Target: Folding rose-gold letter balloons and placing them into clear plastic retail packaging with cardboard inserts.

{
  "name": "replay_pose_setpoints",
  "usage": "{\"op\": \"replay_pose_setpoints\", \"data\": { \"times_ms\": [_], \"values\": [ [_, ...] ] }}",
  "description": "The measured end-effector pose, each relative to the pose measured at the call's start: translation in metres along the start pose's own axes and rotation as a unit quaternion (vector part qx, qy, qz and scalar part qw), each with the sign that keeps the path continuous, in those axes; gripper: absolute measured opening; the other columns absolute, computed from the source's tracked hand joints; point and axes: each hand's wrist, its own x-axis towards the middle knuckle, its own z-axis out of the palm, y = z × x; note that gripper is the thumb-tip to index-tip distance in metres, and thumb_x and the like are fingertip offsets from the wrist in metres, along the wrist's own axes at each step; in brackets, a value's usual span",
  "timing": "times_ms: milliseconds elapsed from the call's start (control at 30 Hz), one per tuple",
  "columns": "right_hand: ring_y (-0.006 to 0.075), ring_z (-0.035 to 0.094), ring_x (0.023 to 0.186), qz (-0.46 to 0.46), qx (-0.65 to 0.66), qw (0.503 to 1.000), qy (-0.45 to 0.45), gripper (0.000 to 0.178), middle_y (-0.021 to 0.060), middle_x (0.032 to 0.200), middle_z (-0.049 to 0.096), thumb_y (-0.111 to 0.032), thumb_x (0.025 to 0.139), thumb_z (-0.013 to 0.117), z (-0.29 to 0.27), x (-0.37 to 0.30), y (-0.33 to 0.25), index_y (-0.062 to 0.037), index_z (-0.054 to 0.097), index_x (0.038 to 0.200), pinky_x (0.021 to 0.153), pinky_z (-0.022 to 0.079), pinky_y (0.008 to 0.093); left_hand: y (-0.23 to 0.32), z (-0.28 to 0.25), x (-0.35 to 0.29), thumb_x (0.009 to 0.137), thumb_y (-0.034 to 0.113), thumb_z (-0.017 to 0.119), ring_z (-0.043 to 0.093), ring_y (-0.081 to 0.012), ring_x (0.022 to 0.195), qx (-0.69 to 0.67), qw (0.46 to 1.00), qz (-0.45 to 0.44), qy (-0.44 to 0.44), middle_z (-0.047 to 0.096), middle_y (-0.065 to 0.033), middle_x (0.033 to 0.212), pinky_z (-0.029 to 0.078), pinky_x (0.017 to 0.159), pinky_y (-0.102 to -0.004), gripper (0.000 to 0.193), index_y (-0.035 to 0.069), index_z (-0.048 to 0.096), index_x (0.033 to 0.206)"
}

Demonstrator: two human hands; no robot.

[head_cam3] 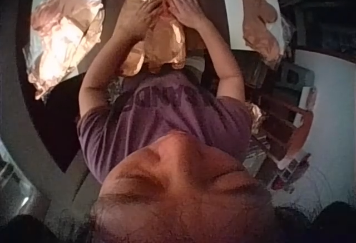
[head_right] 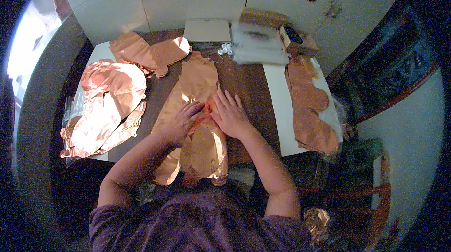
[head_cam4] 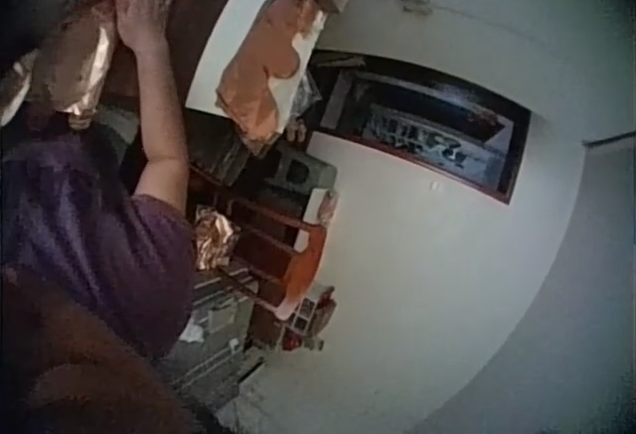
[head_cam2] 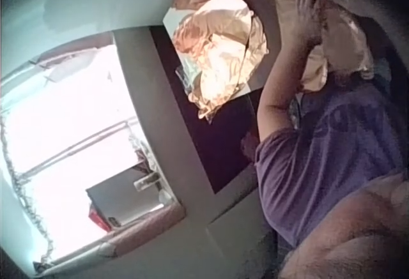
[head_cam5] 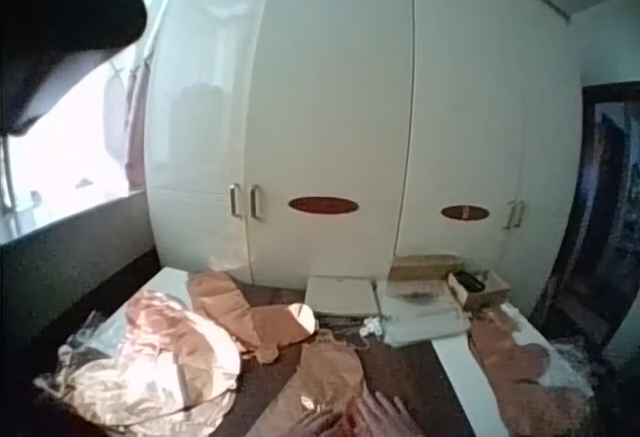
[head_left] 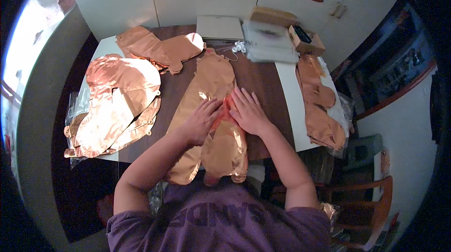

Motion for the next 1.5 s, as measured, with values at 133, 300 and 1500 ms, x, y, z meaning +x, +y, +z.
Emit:
{"op": "replay_pose_setpoints", "data": {
  "times_ms": [133, 300, 1500],
  "values": [
    [0.0358, 0.024, 0.142, -0.01, 0.007, 1.0, 0.011, 0.065, 0.017, 0.155, 0.025, -0.042, 0.097, 0.045, 0.002, -0.002, 0.005, -0.002, 0.03, 0.146, 0.115, 0.017, 0.0525, 0.011, -0.031, 0.008, 0.076, 0.035, 0.066, 0.034, -0.039, 0.135, 0.049, 0.998, -0.041, 0.015, 0.043, -0.0201, 0.141, 0.022, 0.113, -0.0535, 0.07, 0.002, 0.047, 0.134],
    [0.0359, 0.022, 0.143, -0.004, 0.031, 1.0, 0.002, 0.069, 0.0186, 0.155, 0.023, -0.043, 0.096, 0.045, -0.006, -0.003, 0.001, -0.0012, 0.026, 0.148, 0.116, 0.015, 0.0513, -0.006, -0.02, -0.005, 0.068, 0.042, 0.068, 0.03, -0.0382, 0.138, 0.044, 0.995, -0.086, -0.008, 0.037, -0.0208, 0.146, 0.02, 0.114, -0.0531, 0.087, 0.0, 0.039, 0.14],
    [0.0332, 0.014, 0.146, -0.014, -0.003, 0.999, -0.049, 0.078, 0.0199, 0.156, 0.019, -0.052, 0.094, 0.046, -0.011, -0.051, -0.036, 0.0018, 0.027, 0.147, 0.117, 0.01, 0.0528, -0.003, -0.021, 0.002, 0.084, 0.044, 0.06, 0.036, -0.0366, 0.135, -0.022, 1.0, -0.012, -0.003, 0.043, -0.0199, 0.142, 0.023, 0.114, -0.0517, 0.067, 0.003, 0.047, 0.135]
  ]
}}
